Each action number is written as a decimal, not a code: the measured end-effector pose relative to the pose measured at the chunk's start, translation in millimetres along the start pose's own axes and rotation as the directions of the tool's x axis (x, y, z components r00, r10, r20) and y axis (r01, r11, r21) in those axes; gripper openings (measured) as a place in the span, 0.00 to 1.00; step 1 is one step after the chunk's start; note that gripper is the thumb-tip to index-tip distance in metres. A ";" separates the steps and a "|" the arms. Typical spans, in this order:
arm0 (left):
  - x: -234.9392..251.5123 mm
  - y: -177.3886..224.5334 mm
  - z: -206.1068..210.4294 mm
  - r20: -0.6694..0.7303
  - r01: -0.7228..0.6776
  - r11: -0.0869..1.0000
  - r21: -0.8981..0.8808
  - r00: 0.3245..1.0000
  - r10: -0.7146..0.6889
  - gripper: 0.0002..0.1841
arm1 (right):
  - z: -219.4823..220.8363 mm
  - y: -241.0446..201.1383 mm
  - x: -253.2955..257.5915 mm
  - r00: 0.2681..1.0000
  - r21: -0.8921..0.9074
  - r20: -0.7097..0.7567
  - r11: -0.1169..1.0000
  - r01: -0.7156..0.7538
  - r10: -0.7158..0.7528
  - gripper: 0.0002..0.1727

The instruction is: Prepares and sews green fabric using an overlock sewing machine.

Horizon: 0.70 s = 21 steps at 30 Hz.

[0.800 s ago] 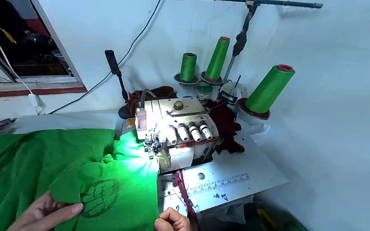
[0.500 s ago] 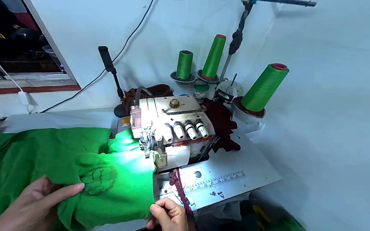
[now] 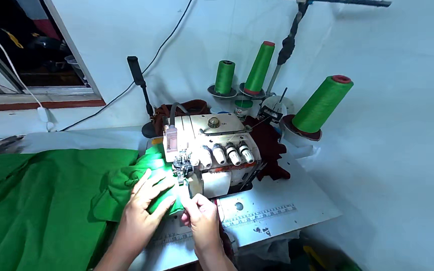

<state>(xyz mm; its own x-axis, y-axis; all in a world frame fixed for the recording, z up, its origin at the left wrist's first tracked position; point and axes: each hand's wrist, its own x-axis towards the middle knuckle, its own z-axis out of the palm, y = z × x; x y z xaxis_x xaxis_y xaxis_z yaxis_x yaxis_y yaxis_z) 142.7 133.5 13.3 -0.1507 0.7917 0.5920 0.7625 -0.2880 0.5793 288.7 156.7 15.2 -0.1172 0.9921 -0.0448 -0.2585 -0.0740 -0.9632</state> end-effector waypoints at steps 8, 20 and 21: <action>22.5 -15.3 -11.7 0.143 -0.010 1.000 -0.004 0.990 0.011 0.20 | 3.1 10.3 20.6 0.999 -0.169 -0.028 0.985 0.031 -0.037 0.22; 48.4 -23.3 -17.4 0.235 0.031 0.998 -0.046 0.972 -0.019 0.14 | 7.3 6.2 26.7 0.998 -0.218 -0.045 0.975 -0.044 0.035 0.19; 49.8 -23.4 -17.2 0.231 0.029 0.999 -0.040 0.973 -0.019 0.14 | 7.4 6.8 26.2 0.998 -0.228 -0.049 0.973 -0.038 0.028 0.20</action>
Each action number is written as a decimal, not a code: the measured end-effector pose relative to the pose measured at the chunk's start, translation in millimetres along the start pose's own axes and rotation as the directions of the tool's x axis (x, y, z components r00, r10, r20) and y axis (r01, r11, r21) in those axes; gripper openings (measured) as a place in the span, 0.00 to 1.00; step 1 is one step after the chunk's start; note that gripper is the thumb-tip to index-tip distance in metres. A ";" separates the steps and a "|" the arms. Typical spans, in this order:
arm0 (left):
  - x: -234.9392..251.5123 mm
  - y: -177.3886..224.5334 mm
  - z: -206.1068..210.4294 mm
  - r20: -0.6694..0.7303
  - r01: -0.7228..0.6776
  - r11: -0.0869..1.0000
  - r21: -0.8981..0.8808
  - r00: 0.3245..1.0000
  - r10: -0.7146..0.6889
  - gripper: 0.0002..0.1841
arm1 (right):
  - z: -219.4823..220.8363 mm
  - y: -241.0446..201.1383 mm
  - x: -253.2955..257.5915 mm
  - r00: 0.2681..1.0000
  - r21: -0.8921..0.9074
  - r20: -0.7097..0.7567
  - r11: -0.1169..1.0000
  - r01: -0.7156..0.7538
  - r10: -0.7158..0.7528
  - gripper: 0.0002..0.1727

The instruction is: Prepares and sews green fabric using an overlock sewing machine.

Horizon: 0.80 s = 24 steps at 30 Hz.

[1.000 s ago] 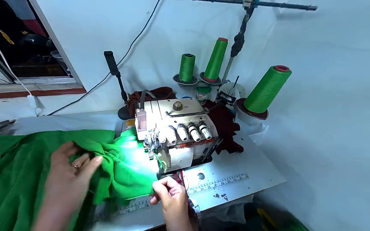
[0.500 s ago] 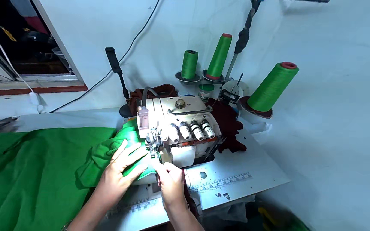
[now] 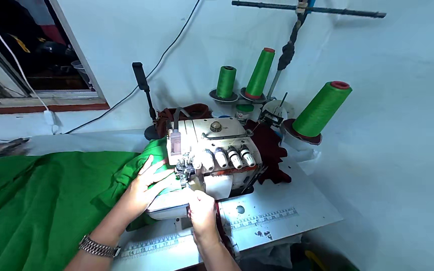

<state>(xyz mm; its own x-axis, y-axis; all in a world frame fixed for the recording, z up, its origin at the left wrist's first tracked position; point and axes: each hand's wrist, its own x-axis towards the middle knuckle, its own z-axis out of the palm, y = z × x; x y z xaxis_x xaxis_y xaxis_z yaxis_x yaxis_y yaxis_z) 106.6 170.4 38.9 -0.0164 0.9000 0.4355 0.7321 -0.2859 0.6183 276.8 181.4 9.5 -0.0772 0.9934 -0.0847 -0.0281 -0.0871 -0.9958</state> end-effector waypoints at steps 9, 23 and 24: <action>9.5 -15.0 0.9 -0.184 0.153 0.985 0.073 0.973 -0.138 0.17 | -3.0 8.5 -4.5 0.996 0.037 -0.012 0.995 0.088 -0.088 0.23; -114.4 45.0 -1.9 -0.129 0.391 0.917 -0.076 0.908 -0.398 0.24 | -9.7 27.1 -57.4 0.948 0.063 0.287 0.990 0.125 -0.138 0.10; -122.0 53.5 -0.4 -0.101 0.391 0.918 -0.061 0.913 -0.395 0.24 | -8.5 24.7 -58.3 0.949 0.063 0.279 0.989 0.134 -0.146 0.09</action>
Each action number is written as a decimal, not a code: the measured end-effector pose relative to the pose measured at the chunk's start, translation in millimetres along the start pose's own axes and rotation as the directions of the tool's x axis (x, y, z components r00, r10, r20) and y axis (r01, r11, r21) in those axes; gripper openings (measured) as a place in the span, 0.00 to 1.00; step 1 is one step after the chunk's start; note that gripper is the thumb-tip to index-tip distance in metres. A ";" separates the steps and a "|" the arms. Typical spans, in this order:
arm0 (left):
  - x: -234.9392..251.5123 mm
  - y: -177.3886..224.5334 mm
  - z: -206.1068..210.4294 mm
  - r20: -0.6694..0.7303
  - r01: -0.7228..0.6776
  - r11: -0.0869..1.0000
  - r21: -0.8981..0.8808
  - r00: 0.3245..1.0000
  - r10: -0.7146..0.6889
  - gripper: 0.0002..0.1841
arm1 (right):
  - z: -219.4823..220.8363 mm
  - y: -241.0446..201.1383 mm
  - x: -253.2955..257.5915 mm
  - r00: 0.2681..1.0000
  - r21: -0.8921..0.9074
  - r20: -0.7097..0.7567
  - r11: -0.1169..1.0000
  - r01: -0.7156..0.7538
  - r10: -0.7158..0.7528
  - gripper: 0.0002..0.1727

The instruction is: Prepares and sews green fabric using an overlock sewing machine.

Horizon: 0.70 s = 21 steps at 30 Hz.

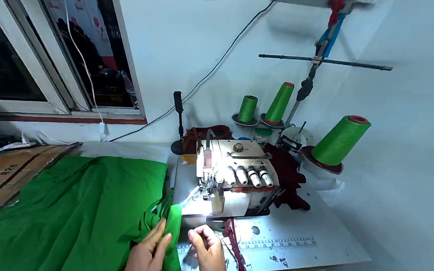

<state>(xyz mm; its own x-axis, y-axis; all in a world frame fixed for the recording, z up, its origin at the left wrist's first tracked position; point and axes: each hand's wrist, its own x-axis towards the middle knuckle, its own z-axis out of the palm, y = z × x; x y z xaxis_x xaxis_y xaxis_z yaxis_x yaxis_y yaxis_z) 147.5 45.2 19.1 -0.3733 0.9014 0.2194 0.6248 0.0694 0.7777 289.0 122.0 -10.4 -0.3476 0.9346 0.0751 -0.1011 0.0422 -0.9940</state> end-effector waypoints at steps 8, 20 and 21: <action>-40.6 35.6 26.2 0.311 -0.127 0.991 0.050 0.944 0.106 0.23 | -3.0 -8.1 9.1 0.971 -0.025 -0.205 0.992 0.120 -0.123 0.07; 34.4 -3.6 4.8 0.244 -0.623 0.762 0.177 0.778 0.579 0.07 | -43.6 -68.8 -7.0 0.892 0.030 -0.285 0.927 0.375 -0.352 0.10; 33.4 -3.3 -8.0 0.278 -0.586 0.800 0.128 0.796 0.538 0.08 | -51.5 -77.3 -4.6 0.872 0.041 -0.370 0.932 0.359 -0.320 0.11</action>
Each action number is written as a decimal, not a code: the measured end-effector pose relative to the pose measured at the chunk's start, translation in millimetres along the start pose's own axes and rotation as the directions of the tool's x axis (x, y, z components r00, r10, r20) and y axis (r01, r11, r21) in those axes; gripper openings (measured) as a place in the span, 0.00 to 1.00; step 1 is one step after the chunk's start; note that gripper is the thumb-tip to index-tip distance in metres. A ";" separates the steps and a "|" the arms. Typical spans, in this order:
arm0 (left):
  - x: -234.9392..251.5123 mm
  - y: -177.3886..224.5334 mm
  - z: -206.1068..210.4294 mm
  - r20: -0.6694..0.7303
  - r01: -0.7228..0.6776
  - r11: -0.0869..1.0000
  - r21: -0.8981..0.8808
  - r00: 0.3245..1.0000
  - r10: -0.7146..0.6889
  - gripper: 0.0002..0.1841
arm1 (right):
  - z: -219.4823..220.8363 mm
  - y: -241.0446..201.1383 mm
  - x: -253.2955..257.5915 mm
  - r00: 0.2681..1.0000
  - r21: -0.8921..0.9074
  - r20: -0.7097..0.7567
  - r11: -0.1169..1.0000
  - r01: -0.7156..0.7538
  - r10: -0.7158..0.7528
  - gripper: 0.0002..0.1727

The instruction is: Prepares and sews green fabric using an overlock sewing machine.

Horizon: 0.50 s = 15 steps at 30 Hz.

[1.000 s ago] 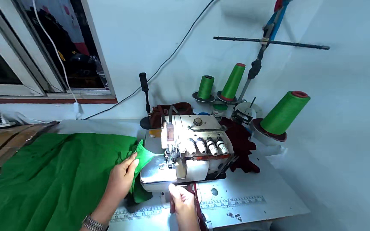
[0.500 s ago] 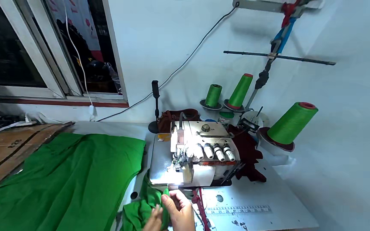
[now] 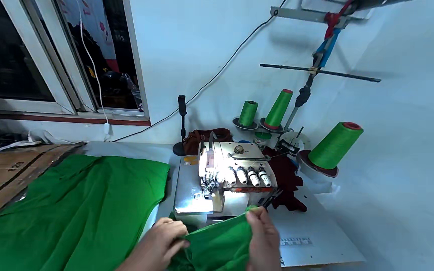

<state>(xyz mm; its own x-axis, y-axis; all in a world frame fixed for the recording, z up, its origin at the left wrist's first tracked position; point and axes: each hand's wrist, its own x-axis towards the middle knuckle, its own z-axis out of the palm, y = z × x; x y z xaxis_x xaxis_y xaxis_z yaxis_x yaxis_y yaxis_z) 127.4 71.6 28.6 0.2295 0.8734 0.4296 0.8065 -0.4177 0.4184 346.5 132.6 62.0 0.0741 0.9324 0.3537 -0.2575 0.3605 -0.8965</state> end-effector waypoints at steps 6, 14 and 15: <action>-32.7 -26.0 -79.9 0.037 0.037 0.738 -0.674 0.999 -0.016 0.08 | -31.4 -31.3 13.6 0.665 -0.178 0.733 0.984 -0.016 0.143 0.11; 13.6 -28.7 -174.2 0.010 0.319 0.898 0.304 0.941 -0.338 0.05 | 59.6 -44.0 44.3 0.768 -0.415 0.531 0.900 -0.132 0.357 0.12; 19.7 -37.4 -187.7 -0.158 0.332 0.865 0.377 0.943 -0.293 0.04 | 77.1 -46.0 48.2 0.817 -0.386 0.470 0.910 -0.151 0.335 0.10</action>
<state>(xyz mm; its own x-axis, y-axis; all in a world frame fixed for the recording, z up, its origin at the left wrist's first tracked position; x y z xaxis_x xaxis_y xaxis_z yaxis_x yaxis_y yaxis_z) -0.5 57.5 171.6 -0.1056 0.9065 0.4088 0.9791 0.0228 0.2023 287.6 159.1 140.8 -0.4782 0.8708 0.1143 0.1259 0.1968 -0.9723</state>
